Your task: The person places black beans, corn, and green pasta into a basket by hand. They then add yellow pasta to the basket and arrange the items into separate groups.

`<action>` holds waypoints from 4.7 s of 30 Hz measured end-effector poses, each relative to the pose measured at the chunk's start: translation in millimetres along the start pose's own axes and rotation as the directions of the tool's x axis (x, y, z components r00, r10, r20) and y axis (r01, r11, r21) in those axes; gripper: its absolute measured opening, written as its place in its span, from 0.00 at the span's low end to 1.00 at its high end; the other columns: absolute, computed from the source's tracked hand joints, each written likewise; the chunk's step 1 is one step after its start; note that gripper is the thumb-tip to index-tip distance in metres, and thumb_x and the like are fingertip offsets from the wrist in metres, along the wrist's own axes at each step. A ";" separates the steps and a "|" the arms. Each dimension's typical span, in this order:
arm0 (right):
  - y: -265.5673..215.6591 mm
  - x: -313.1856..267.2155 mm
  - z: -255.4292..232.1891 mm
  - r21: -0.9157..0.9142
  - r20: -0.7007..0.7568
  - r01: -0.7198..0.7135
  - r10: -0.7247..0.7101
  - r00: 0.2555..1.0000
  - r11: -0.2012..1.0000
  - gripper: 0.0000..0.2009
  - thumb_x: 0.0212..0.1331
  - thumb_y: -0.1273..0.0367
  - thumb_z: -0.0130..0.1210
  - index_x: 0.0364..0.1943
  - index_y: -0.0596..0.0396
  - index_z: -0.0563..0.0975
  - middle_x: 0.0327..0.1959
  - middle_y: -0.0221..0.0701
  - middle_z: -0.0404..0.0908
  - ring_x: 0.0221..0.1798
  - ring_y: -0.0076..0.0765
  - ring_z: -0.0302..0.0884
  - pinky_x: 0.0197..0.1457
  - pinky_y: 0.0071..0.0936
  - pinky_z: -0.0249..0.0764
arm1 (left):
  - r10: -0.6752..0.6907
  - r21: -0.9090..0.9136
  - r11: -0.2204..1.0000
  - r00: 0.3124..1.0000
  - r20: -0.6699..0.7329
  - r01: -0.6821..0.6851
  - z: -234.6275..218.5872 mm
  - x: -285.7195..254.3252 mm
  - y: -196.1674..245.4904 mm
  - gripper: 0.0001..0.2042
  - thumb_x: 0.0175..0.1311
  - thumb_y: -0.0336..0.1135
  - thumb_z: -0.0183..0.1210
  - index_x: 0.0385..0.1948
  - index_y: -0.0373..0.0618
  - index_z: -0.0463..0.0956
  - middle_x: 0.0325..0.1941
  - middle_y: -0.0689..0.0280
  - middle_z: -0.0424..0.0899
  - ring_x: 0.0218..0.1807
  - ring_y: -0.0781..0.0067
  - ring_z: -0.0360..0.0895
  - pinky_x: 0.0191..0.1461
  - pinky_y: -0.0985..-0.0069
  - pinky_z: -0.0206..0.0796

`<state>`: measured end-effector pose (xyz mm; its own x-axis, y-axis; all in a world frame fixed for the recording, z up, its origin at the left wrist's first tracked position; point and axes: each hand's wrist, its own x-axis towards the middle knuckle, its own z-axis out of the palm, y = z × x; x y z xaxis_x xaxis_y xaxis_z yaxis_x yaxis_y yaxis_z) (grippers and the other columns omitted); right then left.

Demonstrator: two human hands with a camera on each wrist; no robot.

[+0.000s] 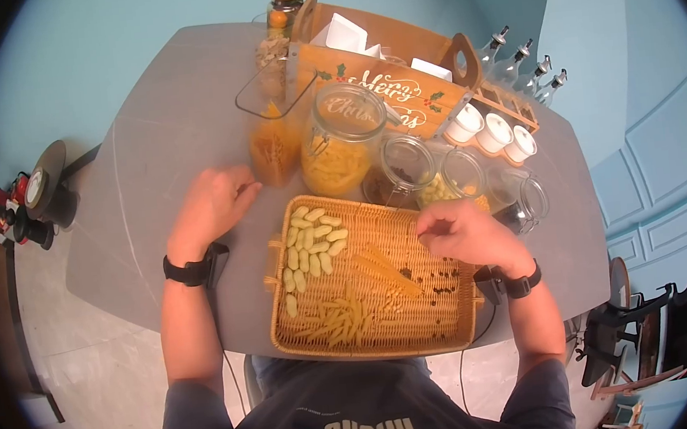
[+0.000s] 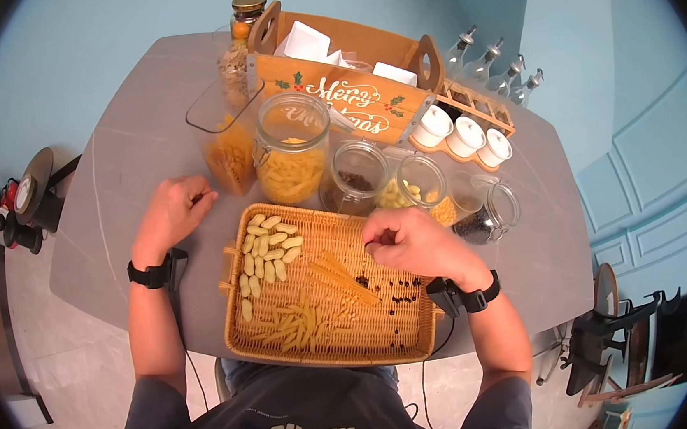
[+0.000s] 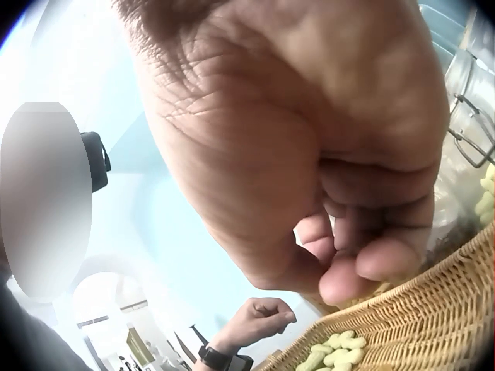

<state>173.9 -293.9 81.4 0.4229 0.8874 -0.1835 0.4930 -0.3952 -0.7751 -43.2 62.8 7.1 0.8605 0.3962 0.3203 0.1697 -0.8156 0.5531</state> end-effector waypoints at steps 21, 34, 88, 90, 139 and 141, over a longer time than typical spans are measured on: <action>0.8 35.6 -40.2 0.503 -0.088 0.020 0.028 0.996 0.864 0.05 0.70 0.81 0.63 0.45 0.60 0.85 0.34 0.24 0.86 0.33 0.19 0.81 0.38 0.22 0.75 | 0.017 -0.023 1.000 0.999 -0.042 -0.018 1.1 -1.9 -4.0 0.10 0.68 0.31 0.70 0.32 0.33 0.80 0.29 0.48 0.84 0.31 0.40 0.79 0.36 0.53 0.70; -3.7 26.8 -22.4 0.041 -0.221 -0.008 0.017 0.975 0.999 0.03 0.67 0.76 0.66 0.41 0.61 0.85 0.30 0.20 0.83 0.36 0.14 0.78 0.40 0.21 0.75 | 0.007 -0.009 1.000 1.000 -0.030 -0.008 -0.6 -2.4 -2.8 0.10 0.68 0.32 0.70 0.33 0.34 0.82 0.30 0.48 0.85 0.32 0.39 0.79 0.36 0.53 0.70; 152.5 -73.2 -22.5 0.755 -0.280 0.311 -0.145 0.949 0.577 0.03 0.76 0.77 0.61 0.45 0.61 0.86 0.29 0.27 0.84 0.27 0.20 0.77 0.31 0.22 0.71 | 0.580 -0.135 0.747 0.539 0.610 -0.651 145.8 2.8 182.7 0.07 0.68 0.28 0.66 0.43 0.39 0.81 0.42 0.55 0.82 0.48 0.46 0.85 0.53 0.52 0.79; 150.5 -74.2 -22.3 0.752 -0.273 0.302 -0.140 0.952 0.585 0.03 0.76 0.77 0.62 0.45 0.61 0.86 0.29 0.27 0.84 0.27 0.20 0.77 0.31 0.22 0.71 | 0.567 -0.115 0.750 0.544 0.618 -0.651 147.3 0.9 185.1 0.07 0.68 0.28 0.66 0.43 0.39 0.81 0.42 0.54 0.82 0.48 0.45 0.86 0.51 0.52 0.79; 145.8 -81.6 -29.6 0.732 -0.253 0.273 -0.122 0.960 0.624 0.02 0.75 0.76 0.64 0.43 0.61 0.85 0.30 0.24 0.85 0.27 0.16 0.78 0.31 0.20 0.74 | 0.538 -0.192 0.790 0.508 0.673 -0.583 150.3 14.0 205.9 0.08 0.68 0.29 0.68 0.46 0.42 0.82 0.43 0.56 0.82 0.47 0.45 0.86 0.48 0.53 0.79; 146.5 -81.1 -30.0 0.728 -0.254 0.277 -0.129 0.959 0.627 0.02 0.75 0.76 0.64 0.43 0.61 0.85 0.30 0.24 0.85 0.27 0.16 0.78 0.31 0.20 0.74 | 0.521 -0.177 0.798 0.512 0.683 -0.575 154.0 9.8 209.8 0.08 0.69 0.30 0.68 0.45 0.42 0.82 0.43 0.56 0.82 0.47 0.45 0.86 0.48 0.52 0.79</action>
<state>234.6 -430.8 0.8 0.5350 0.8413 0.0777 -0.1270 0.1711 -0.9770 74.8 -169.4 7.9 0.8571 -0.5099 -0.0731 -0.4449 -0.8043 0.3938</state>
